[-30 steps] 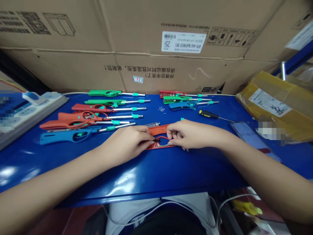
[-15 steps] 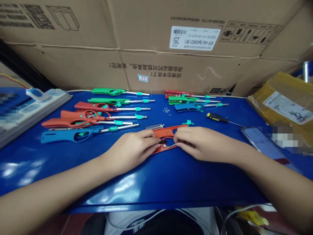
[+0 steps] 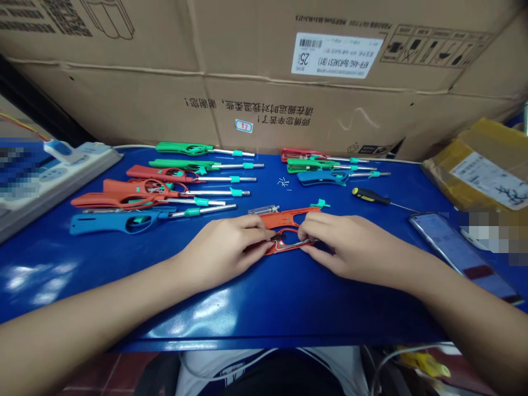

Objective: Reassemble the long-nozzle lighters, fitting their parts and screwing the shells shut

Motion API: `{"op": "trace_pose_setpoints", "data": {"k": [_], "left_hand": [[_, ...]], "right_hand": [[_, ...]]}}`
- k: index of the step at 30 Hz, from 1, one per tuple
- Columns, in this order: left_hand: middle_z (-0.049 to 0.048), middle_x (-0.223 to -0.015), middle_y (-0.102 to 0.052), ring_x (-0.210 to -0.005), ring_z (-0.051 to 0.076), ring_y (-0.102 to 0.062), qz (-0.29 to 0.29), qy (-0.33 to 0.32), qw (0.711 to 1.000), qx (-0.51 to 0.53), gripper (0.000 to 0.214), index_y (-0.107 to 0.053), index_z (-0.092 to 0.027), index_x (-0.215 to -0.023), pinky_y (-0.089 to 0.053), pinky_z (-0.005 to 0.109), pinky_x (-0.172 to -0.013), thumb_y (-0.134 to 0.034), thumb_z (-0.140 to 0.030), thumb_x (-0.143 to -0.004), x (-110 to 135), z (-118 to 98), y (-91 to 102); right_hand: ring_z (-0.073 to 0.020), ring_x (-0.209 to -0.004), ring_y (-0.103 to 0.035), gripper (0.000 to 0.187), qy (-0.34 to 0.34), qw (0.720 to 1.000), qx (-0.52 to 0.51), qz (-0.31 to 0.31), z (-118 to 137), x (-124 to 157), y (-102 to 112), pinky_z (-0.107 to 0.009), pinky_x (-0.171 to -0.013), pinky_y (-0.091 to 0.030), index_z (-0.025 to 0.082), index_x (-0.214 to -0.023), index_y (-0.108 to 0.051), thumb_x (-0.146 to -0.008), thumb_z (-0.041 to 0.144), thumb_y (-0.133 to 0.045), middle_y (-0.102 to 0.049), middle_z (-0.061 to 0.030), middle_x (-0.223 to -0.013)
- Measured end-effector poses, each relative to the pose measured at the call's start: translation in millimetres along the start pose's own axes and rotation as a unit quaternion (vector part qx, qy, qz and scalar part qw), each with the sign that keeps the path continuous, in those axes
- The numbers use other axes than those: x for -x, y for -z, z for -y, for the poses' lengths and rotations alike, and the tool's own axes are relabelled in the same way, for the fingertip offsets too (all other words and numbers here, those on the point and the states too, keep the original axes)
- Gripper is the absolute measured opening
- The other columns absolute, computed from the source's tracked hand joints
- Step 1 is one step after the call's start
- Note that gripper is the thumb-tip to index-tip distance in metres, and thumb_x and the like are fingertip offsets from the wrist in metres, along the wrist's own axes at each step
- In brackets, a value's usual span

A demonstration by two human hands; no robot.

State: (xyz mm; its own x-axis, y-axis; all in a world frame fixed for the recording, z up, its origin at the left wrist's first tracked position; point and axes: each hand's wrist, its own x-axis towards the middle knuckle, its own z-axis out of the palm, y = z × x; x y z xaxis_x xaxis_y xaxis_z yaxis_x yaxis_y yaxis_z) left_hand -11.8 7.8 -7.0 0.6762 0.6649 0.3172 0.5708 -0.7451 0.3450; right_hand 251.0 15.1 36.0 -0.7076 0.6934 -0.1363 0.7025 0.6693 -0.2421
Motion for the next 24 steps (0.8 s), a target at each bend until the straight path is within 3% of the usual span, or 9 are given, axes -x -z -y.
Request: {"op": "trace_pose_setpoints", "data": {"k": [14,24], "left_hand": [[0.0036,-0.107,-0.073,-0.092,0.019,-0.073,0.007,-0.018,0.999,-0.025,0.021,-0.074,-0.019,-0.113,-0.059,0.03,-0.074,-0.058,-0.02,-0.101,0.4,0.9,0.4],[0.0045,-0.106,-0.072,-0.093,0.018,-0.072,-0.002,-0.016,1.0,-0.005,0.02,-0.074,-0.019,-0.113,-0.059,0.029,-0.079,-0.057,-0.022,-0.102,-0.7,3.9,-2.8]], "right_hand": [[-0.0142,-0.072,-0.051,0.008,-0.003,0.994,-0.111,-0.021,-12.1,-4.6,-9.7,-0.028,-0.062,-0.034,0.022,-0.089,-0.056,-0.093,0.024,-0.062,-0.061,0.0018,-0.084],[-0.0159,-0.08,-0.056,0.005,0.022,0.995,-0.092,-0.031,-9.7,-3.2,-14.6,-0.029,-0.066,-0.036,0.023,-0.093,-0.056,-0.095,0.023,-0.061,-0.065,0.0007,-0.095]]}}
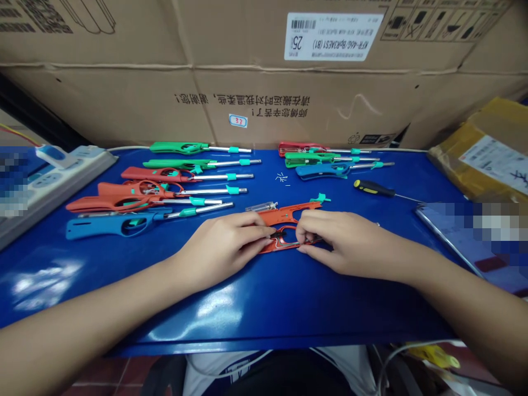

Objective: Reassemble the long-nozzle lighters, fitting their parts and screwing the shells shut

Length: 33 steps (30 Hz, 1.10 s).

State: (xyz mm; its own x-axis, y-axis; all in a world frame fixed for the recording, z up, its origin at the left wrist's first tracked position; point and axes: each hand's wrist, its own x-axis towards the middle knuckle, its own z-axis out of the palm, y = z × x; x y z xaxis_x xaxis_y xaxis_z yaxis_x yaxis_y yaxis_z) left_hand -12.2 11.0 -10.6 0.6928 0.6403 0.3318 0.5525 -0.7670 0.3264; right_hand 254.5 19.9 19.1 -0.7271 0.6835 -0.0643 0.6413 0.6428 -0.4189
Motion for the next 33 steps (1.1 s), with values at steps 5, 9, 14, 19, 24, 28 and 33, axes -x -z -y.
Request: {"op": "trace_pose_setpoints", "data": {"k": [5,9,14,19,24,28,33], "left_hand": [[0.0042,-0.107,-0.072,-0.094,0.017,-0.071,-0.003,-0.005,1.0,0.003,0.02,-0.074,-0.018,-0.113,-0.058,0.028,-0.08,-0.057,-0.021,-0.102,0.0,0.5,-0.7],[0.0039,-0.107,-0.072,-0.094,0.017,-0.071,-0.002,-0.004,1.0,0.004,0.02,-0.074,-0.018,-0.112,-0.058,0.028,-0.08,-0.057,-0.021,-0.102,0.5,-0.3,-0.3],[0.0047,-0.106,-0.072,-0.093,0.018,-0.071,-0.006,-0.004,1.0,0.002,0.019,-0.074,-0.017,-0.11,-0.058,0.028,-0.08,-0.057,-0.021,-0.102,-0.9,-0.7,-0.6],[0.0053,-0.106,-0.073,-0.093,0.018,-0.071,-0.009,-0.001,1.0,0.003,0.02,-0.074,-0.017,-0.11,-0.059,0.029,-0.08,-0.057,-0.021,-0.102,-1.2,-1.5,-0.2],[0.0049,-0.106,-0.072,-0.094,0.018,-0.071,-0.002,0.007,1.0,0.011,0.02,-0.074,-0.017,-0.112,-0.058,0.029,-0.081,-0.057,-0.021,-0.101,0.3,-2.7,-0.4],[0.0043,-0.105,-0.072,-0.093,0.017,-0.071,-0.003,0.002,1.0,0.012,0.02,-0.074,-0.017,-0.111,-0.058,0.028,-0.08,-0.057,-0.021,-0.102,-0.9,-4.9,-0.6],[0.0034,-0.105,-0.072,-0.092,0.016,-0.07,-0.003,0.004,1.0,0.012,0.02,-0.075,-0.018,-0.109,-0.057,0.027,-0.079,-0.057,-0.022,-0.102,-1.9,-6.4,0.3]], "right_hand": [[-0.0173,-0.085,-0.059,0.006,0.0,1.0,0.015,-0.006,2.5,0.1,-1.4,-0.03,-0.069,-0.039,0.022,-0.102,-0.056,-0.097,0.023,-0.059,-0.065,-0.0014,-0.104],[-0.018,-0.086,-0.06,0.003,0.002,1.0,0.017,-0.005,2.7,0.5,-3.5,-0.031,-0.07,-0.04,0.022,-0.101,-0.056,-0.098,0.023,-0.056,-0.064,-0.0017,-0.104],[-0.0186,-0.087,-0.06,0.007,-0.007,1.0,0.014,-0.006,5.3,-1.3,-7.6,-0.032,-0.072,-0.04,0.023,-0.104,-0.056,-0.099,0.02,-0.052,-0.064,-0.0024,-0.107],[-0.0179,-0.083,-0.058,0.008,-0.018,1.0,0.012,-0.01,9.4,-2.9,-9.3,-0.032,-0.07,-0.038,0.022,-0.103,-0.055,-0.096,0.018,-0.054,-0.064,-0.0027,-0.107],[-0.0168,-0.075,-0.055,0.003,-0.018,0.999,0.03,-0.001,11.7,-2.8,-8.7,-0.032,-0.065,-0.035,0.022,-0.099,-0.054,-0.096,0.022,-0.054,-0.064,-0.0026,-0.102],[-0.0174,-0.078,-0.059,0.007,-0.014,0.999,0.037,-0.003,13.4,-3.0,-8.3,-0.032,-0.064,-0.035,0.022,-0.102,-0.055,-0.099,0.029,-0.054,-0.066,-0.0032,-0.104],[-0.02,-0.092,-0.064,0.015,0.011,0.999,0.041,-0.001,14.1,-3.8,-10.3,-0.031,-0.063,-0.037,0.023,-0.115,-0.057,-0.103,0.026,-0.049,-0.064,-0.0042,-0.116]]}}
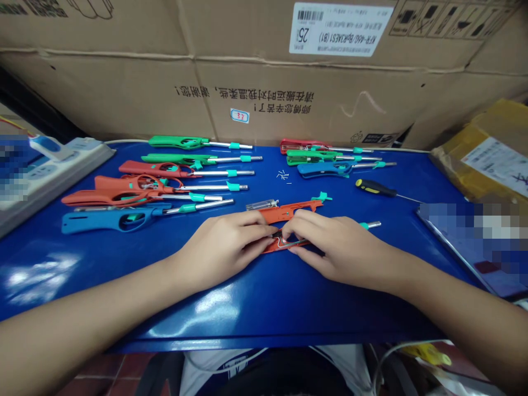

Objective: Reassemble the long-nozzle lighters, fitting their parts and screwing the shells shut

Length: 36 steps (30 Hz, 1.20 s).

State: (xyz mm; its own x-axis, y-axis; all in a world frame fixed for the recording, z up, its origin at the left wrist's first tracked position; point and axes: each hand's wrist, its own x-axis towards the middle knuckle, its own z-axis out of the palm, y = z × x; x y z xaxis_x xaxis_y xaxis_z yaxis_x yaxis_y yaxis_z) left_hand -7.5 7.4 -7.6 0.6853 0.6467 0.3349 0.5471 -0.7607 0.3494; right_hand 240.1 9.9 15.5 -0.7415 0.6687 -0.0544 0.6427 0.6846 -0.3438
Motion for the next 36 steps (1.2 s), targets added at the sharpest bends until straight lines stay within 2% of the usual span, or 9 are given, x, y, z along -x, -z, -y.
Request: {"op": "trace_pose_setpoints", "data": {"k": [4,14,18,22,24,28,29,33,36], "left_hand": [[0.0035,-0.105,-0.072,-0.093,0.016,-0.07,0.003,0.002,1.0,0.001,0.02,-0.075,-0.018,-0.108,-0.057,0.027,-0.08,-0.056,-0.022,-0.102,0.1,0.3,0.1],[0.0038,-0.103,-0.072,-0.09,0.015,-0.07,0.007,0.0,1.0,-0.005,0.02,-0.075,-0.019,-0.107,-0.055,0.025,-0.076,-0.056,-0.022,-0.103,0.8,1.2,0.6],[0.0043,-0.105,-0.073,-0.092,0.016,-0.071,0.009,0.0,1.0,-0.019,0.021,-0.074,-0.019,-0.112,-0.056,0.026,-0.077,-0.056,-0.022,-0.102,1.2,1.7,2.0],[0.0039,-0.105,-0.074,-0.091,0.017,-0.072,0.002,0.0,0.999,-0.038,0.021,-0.075,-0.019,-0.111,-0.056,0.026,-0.075,-0.056,-0.023,-0.102,1.4,3.0,3.3],[0.0034,-0.104,-0.074,-0.089,0.017,-0.072,-0.002,0.0,0.999,-0.042,0.021,-0.075,-0.02,-0.11,-0.055,0.026,-0.073,-0.056,-0.023,-0.102,1.2,3.5,3.6],[0.0034,-0.106,-0.074,-0.09,0.017,-0.072,-0.001,0.001,0.999,-0.041,0.022,-0.075,-0.02,-0.113,-0.056,0.027,-0.074,-0.056,-0.022,-0.102,0.8,3.7,3.0],[0.0036,-0.106,-0.074,-0.091,0.017,-0.072,0.0,0.003,0.999,-0.04,0.022,-0.075,-0.02,-0.113,-0.056,0.027,-0.074,-0.056,-0.023,-0.102,0.7,3.7,2.7],[0.0047,-0.106,-0.074,-0.092,0.018,-0.073,0.002,0.007,0.999,-0.042,0.023,-0.076,-0.021,-0.11,-0.057,0.027,-0.077,-0.055,-0.024,-0.102,0.4,3.4,1.7],[0.0046,-0.106,-0.074,-0.091,0.018,-0.073,-0.003,0.005,0.999,-0.043,0.023,-0.077,-0.02,-0.107,-0.058,0.028,-0.077,-0.054,-0.024,-0.102,0.1,3.4,1.4]], "right_hand": [[-0.0188,-0.088,-0.063,0.019,0.026,1.0,0.012,0.002,0.7,-0.9,-2.9,-0.03,-0.061,-0.037,0.024,-0.115,-0.06,-0.105,0.026,-0.045,-0.06,-0.0054,-0.116],[-0.0135,-0.081,-0.057,0.003,0.01,0.995,-0.09,-0.047,-3.6,-0.3,1.2,-0.028,-0.067,-0.038,0.023,-0.099,-0.057,-0.098,0.02,-0.057,-0.065,-0.0005,-0.103],[-0.0107,-0.067,-0.054,0.004,0.002,0.992,-0.115,-0.052,-5.9,1.3,10.6,-0.025,-0.062,-0.037,0.022,-0.093,-0.06,-0.097,0.021,-0.06,-0.065,0.0026,-0.083],[-0.0093,-0.058,-0.051,0.004,-0.019,0.983,-0.152,-0.103,-9.0,5.8,22.9,-0.024,-0.056,-0.038,0.021,-0.091,-0.063,-0.094,0.022,-0.063,-0.058,0.0052,-0.068],[-0.0096,-0.059,-0.052,0.005,-0.022,0.978,-0.169,-0.121,-10.1,9.0,28.6,-0.024,-0.056,-0.04,0.021,-0.091,-0.063,-0.094,0.025,-0.064,-0.061,0.0037,-0.072],[-0.0118,-0.074,-0.059,0.003,0.012,0.977,-0.179,-0.118,-9.3,12.9,31.6,-0.026,-0.064,-0.047,0.022,-0.094,-0.062,-0.095,0.024,-0.063,-0.067,-0.0022,-0.1],[-0.0134,-0.081,-0.06,0.001,0.022,0.979,-0.166,-0.114,-8.7,12.4,29.4,-0.027,-0.069,-0.049,0.023,-0.096,-0.063,-0.096,0.023,-0.063,-0.067,-0.0033,-0.104],[-0.0234,-0.11,-0.059,0.016,0.046,0.995,-0.048,-0.078,-7.0,4.0,10.0,-0.039,-0.093,-0.047,0.024,-0.112,-0.065,-0.097,0.023,-0.062,-0.063,-0.008,-0.119],[-0.0234,-0.109,-0.059,0.012,0.064,0.995,-0.035,-0.065,-8.5,-3.5,-4.5,-0.041,-0.094,-0.047,0.023,-0.109,-0.066,-0.099,0.023,-0.06,-0.062,-0.0082,-0.116]]}}
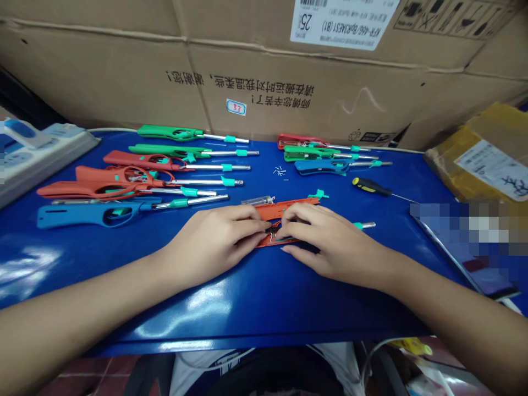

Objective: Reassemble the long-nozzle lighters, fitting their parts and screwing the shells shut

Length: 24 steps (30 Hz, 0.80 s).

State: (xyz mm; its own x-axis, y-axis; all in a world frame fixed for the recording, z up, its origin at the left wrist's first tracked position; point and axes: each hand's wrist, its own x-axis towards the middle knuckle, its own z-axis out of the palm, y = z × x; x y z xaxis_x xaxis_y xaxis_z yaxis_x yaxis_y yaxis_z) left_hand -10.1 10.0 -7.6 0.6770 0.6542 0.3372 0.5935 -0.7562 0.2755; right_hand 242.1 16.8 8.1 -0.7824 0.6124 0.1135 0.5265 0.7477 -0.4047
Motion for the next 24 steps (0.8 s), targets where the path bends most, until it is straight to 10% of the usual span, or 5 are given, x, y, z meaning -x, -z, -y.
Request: {"op": "trace_pose_setpoints", "data": {"k": [12,24], "left_hand": [[0.0017,-0.108,-0.074,-0.091,0.018,-0.073,0.001,0.005,1.0,0.019,0.021,-0.076,-0.021,-0.11,-0.057,0.028,-0.076,-0.057,-0.022,-0.101,0.7,0.0,-0.4],[0.0014,-0.105,-0.074,-0.087,0.017,-0.072,0.003,0.008,1.0,0.017,0.019,-0.076,-0.021,-0.109,-0.054,0.027,-0.073,-0.059,-0.021,-0.1,0.2,1.3,2.1]], "right_hand": [[-0.0169,-0.098,-0.06,0.006,-0.002,0.996,-0.087,-0.036,0.7,-3.1,-6.3,-0.032,-0.086,-0.047,0.022,-0.099,-0.065,-0.098,0.019,-0.061,-0.063,-0.004,-0.105],[-0.0121,-0.077,-0.06,0.005,-0.013,0.99,-0.119,-0.069,-3.4,9.2,34.4,-0.026,-0.069,-0.047,0.02,-0.091,-0.066,-0.095,0.023,-0.065,-0.068,-0.0014,-0.091]]}}
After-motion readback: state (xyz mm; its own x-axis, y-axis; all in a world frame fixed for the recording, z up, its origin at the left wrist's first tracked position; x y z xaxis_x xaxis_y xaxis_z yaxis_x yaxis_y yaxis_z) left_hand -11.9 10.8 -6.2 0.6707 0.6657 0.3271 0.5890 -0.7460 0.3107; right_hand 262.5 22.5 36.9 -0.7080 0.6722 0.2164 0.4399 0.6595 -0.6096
